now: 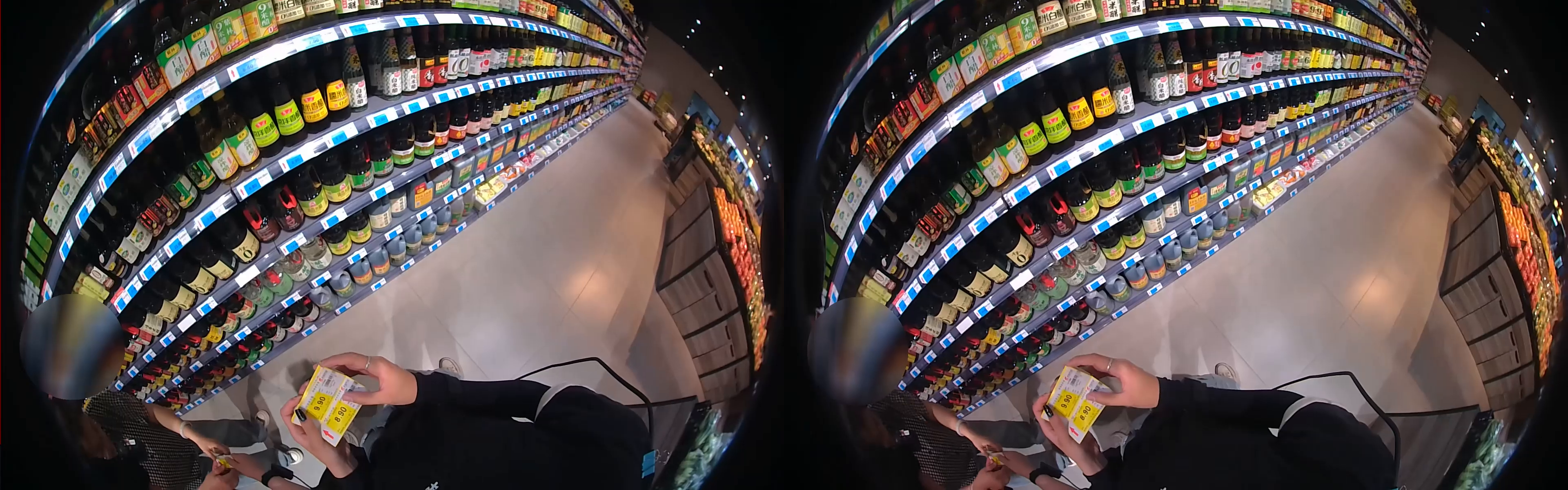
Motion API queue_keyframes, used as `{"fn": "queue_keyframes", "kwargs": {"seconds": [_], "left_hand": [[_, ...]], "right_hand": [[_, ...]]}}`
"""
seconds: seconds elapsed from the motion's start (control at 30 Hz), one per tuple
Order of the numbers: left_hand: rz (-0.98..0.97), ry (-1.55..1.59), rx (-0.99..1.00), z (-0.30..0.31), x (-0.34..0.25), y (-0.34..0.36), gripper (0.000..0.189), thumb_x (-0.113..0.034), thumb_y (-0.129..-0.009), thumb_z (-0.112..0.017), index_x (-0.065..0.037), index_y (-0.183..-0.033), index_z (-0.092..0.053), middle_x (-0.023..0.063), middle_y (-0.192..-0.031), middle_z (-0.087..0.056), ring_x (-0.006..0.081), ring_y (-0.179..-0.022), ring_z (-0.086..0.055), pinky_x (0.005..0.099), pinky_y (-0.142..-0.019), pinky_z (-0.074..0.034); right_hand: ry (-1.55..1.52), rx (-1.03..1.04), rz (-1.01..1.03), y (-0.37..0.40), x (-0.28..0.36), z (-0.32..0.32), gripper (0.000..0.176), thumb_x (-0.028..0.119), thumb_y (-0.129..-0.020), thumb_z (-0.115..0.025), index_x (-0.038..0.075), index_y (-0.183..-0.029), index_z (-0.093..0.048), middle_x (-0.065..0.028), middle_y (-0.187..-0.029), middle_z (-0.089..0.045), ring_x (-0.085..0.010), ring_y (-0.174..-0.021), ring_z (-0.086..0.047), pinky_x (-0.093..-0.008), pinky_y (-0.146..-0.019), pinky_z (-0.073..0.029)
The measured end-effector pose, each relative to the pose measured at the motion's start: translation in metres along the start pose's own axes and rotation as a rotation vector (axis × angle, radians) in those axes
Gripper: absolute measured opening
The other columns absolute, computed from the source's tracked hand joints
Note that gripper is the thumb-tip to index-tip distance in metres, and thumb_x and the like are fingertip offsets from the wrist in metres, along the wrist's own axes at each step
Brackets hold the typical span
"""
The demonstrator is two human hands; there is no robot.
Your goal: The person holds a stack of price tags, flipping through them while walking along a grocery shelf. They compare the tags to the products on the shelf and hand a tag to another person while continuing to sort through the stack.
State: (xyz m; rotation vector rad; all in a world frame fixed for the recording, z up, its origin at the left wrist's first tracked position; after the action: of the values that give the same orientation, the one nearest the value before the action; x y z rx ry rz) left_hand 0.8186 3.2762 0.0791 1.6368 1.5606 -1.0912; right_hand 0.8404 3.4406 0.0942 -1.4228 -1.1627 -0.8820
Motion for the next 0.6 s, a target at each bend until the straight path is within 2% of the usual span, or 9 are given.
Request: {"fn": "queue_keyframes", "kwargs": {"seconds": [0.1,0.2,0.23,0.27,0.3,0.37,0.47,0.57,0.6], "left_hand": [[0.009,-0.026,-0.077,-0.004,0.0,-0.002,0.027,-0.015,-0.085,-0.047,-0.004,-0.109,-0.043,0.0152,-0.106,-0.055,0.0212,-0.092,-0.058,0.0287,-0.078,-0.048],[0.026,-0.03,-0.078,-0.004,0.0,-0.002,0.026,-0.013,-0.085,-0.047,-0.004,-0.109,-0.043,0.0148,-0.104,-0.055,0.0198,-0.088,-0.059,0.0274,-0.075,-0.049],[0.045,0.021,-0.064,0.0,0.0,-0.002,0.026,-0.003,-0.083,-0.043,-0.003,-0.109,-0.042,0.0204,-0.105,-0.055,0.0257,-0.097,-0.057,0.0331,-0.085,-0.046],[0.051,0.015,-0.082,0.001,-0.001,-0.001,0.026,-0.003,-0.083,-0.043,-0.003,-0.109,-0.042,0.0204,-0.105,-0.055,0.0257,-0.097,-0.057,0.0331,-0.085,-0.046],[0.071,-0.002,-0.065,0.002,-0.002,-0.001,0.03,-0.003,-0.083,-0.043,-0.003,-0.113,-0.041,0.0188,-0.109,-0.054,0.0238,-0.097,-0.057,0.032,-0.084,-0.047],[0.081,-0.026,-0.059,0.004,-0.001,0.001,0.041,0.002,-0.084,-0.04,-0.006,-0.124,-0.038,0.0122,-0.124,-0.046,0.0188,-0.096,-0.057,0.0293,-0.08,-0.048],[-0.005,-0.049,-0.14,-0.01,-0.003,0.002,0.041,0.004,-0.085,-0.038,-0.006,-0.125,-0.037,0.0081,-0.133,-0.038,0.0176,-0.096,-0.057,0.0288,-0.08,-0.048],[-0.021,0.0,-0.145,-0.012,0.0,0.004,0.041,0.002,-0.087,-0.039,-0.006,-0.126,-0.035,0.0158,-0.124,-0.047,0.0216,-0.1,-0.055,0.0306,-0.084,-0.046],[-0.027,0.05,-0.127,-0.009,0.001,0.006,0.04,0.002,-0.087,-0.04,-0.006,-0.125,-0.035,0.0185,-0.119,-0.05,0.0232,-0.101,-0.055,0.0315,-0.086,-0.045]], "right_hand": [[-0.013,0.008,-0.049,0.0,0.009,-0.002,0.055,0.006,-0.078,-0.061,0.004,-0.128,-0.039,-0.0096,-0.124,-0.049,-0.0187,-0.113,-0.048,-0.0314,-0.097,-0.036],[-0.01,0.018,-0.069,0.0,0.003,0.0,0.053,0.007,-0.077,-0.061,0.006,-0.126,-0.043,-0.0109,-0.124,-0.048,-0.0209,-0.115,-0.047,-0.0321,-0.097,-0.036],[0.064,0.044,-0.032,0.0,0.004,0.002,0.049,0.006,-0.077,-0.062,0.006,-0.124,-0.046,-0.0123,-0.127,-0.046,-0.0222,-0.117,-0.045,-0.0327,-0.098,-0.035],[0.137,0.07,0.006,0.001,0.004,0.004,0.046,0.006,-0.077,-0.062,0.006,-0.122,-0.05,-0.0137,-0.13,-0.043,-0.0235,-0.119,-0.043,-0.0333,-0.099,-0.034],[0.187,0.051,-0.003,0.002,0.005,0.004,0.037,0.005,-0.076,-0.062,0.007,-0.114,-0.057,-0.0157,-0.13,-0.043,-0.0261,-0.119,-0.044,-0.033,-0.097,-0.035],[0.189,0.065,-0.001,0.002,0.007,0.005,0.035,0.005,-0.077,-0.062,0.007,-0.112,-0.058,-0.0161,-0.13,-0.043,-0.0263,-0.118,-0.044,-0.033,-0.096,-0.036],[0.188,0.088,0.009,0.002,0.007,0.005,0.032,0.005,-0.077,-0.061,0.006,-0.109,-0.06,-0.017,-0.128,-0.043,-0.0278,-0.118,-0.045,-0.0331,-0.095,-0.037],[0.148,0.109,-0.066,0.002,0.006,0.003,0.036,0.008,-0.078,-0.06,0.008,-0.114,-0.056,-0.0174,-0.126,-0.045,-0.0291,-0.119,-0.044,-0.0338,-0.096,-0.035],[0.035,0.107,-0.127,0.003,0.004,0.002,0.035,0.007,-0.08,-0.06,0.007,-0.114,-0.056,-0.016,-0.127,-0.044,-0.0252,-0.117,-0.045,-0.0323,-0.094,-0.037]]}}
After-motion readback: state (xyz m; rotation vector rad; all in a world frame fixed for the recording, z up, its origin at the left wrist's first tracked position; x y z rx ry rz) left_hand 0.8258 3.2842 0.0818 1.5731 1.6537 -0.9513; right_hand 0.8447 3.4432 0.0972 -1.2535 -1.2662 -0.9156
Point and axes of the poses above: each hand's wrist, its own y-axis away from the middle knuckle, its own z-axis out of the back of the hand, x = y × z, the point moved 1 cm from there along -y, towards the middle knuckle
